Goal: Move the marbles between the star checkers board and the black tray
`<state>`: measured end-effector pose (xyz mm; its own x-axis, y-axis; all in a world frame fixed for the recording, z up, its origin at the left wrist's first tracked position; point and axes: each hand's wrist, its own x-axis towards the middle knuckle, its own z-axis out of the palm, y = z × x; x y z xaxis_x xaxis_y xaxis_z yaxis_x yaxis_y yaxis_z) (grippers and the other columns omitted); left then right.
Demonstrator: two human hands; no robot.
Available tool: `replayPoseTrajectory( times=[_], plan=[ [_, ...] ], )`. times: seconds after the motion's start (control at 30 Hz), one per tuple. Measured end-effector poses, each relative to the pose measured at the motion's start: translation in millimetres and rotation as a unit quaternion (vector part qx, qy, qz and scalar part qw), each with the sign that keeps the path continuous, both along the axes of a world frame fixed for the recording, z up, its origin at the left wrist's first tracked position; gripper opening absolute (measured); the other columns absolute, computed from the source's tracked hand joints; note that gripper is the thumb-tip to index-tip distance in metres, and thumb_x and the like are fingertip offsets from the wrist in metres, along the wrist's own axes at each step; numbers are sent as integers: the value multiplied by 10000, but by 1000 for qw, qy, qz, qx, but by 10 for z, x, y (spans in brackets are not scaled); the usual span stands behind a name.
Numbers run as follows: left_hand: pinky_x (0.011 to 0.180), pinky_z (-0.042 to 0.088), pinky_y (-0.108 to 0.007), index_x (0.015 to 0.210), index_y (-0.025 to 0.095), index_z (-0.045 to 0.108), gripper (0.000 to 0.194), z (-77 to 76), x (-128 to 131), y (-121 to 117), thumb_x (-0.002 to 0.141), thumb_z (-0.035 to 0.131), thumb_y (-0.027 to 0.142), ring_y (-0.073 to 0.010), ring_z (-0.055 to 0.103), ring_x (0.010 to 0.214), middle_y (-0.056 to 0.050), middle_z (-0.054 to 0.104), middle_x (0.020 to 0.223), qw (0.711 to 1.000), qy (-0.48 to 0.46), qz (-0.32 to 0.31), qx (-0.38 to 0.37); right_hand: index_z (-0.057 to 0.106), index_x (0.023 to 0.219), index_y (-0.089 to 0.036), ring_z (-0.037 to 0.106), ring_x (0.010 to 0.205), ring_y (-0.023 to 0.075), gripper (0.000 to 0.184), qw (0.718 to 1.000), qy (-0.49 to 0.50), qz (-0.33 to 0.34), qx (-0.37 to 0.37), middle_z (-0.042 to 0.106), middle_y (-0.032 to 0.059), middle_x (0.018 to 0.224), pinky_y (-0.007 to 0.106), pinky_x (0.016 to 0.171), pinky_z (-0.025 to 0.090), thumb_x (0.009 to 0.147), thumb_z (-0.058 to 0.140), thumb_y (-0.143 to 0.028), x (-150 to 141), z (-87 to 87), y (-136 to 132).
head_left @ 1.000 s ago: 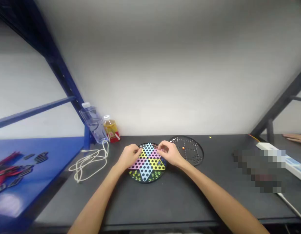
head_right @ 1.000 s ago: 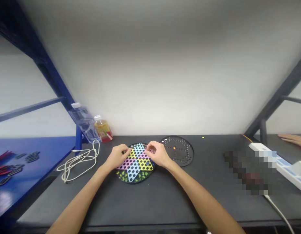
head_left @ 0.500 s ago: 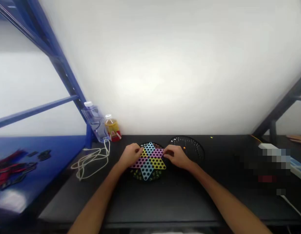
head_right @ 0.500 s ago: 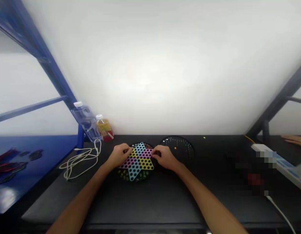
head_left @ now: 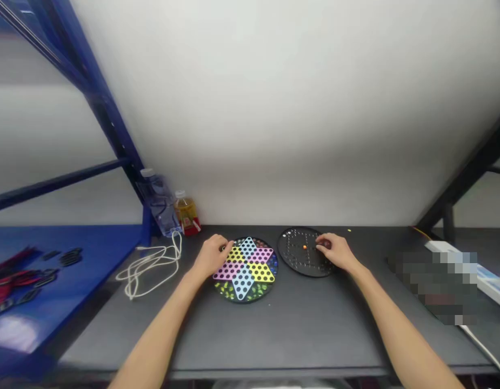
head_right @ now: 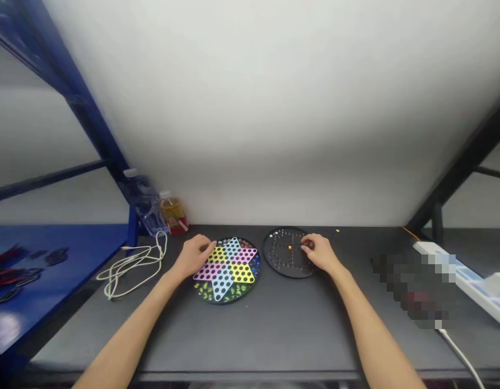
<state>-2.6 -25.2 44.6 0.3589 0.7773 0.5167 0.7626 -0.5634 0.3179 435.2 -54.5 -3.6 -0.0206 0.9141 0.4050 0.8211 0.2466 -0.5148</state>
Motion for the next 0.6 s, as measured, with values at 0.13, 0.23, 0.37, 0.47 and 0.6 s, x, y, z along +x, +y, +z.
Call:
replayPoseTrajectory(
  times=[0.13, 0.23, 0.37, 0.47, 0.6],
  plan=[
    [713, 422, -297, 650, 187, 605, 365, 5, 6, -6, 924, 466, 383, -174, 554, 730, -47, 622, 720, 1000, 13, -1, -5, 697, 925, -203, 599, 777, 194, 196, 999, -5, 43, -3, 681, 52, 875, 330, 745, 476, 754, 634, -272, -179, -26, 22],
    [713, 422, -296, 664, 187, 615, 363, -8, 12, -7, 925, 464, 389, -173, 556, 733, -46, 625, 722, 1000, 15, -5, -8, 703, 938, -204, 602, 789, 192, 190, 998, -5, 65, -3, 676, 50, 860, 331, 758, 475, 773, 621, -253, -315, -6, 36],
    [720, 420, -297, 648, 188, 611, 371, -28, 11, 4, 921, 466, 393, -172, 553, 727, -45, 624, 713, 1000, 17, -6, -10, 710, 944, -203, 600, 787, 188, 185, 997, -3, 79, 3, 672, 49, 853, 330, 767, 471, 796, 606, -242, -356, 1, 30],
    [719, 415, -298, 636, 188, 609, 377, -28, 16, 6, 918, 468, 394, -174, 551, 727, -44, 621, 701, 1000, 17, -10, -11, 714, 943, -206, 602, 795, 190, 179, 997, -2, 83, 7, 668, 49, 852, 329, 770, 466, 811, 600, -245, -333, -18, 29],
    [715, 412, -296, 631, 188, 598, 389, -14, 24, 3, 924, 455, 399, -174, 548, 724, -42, 614, 692, 1000, 19, -11, -14, 710, 876, -200, 596, 784, 189, 139, 997, -6, 77, 10, 656, 53, 846, 329, 765, 463, 827, 594, -259, -349, -17, 28]
  ],
)
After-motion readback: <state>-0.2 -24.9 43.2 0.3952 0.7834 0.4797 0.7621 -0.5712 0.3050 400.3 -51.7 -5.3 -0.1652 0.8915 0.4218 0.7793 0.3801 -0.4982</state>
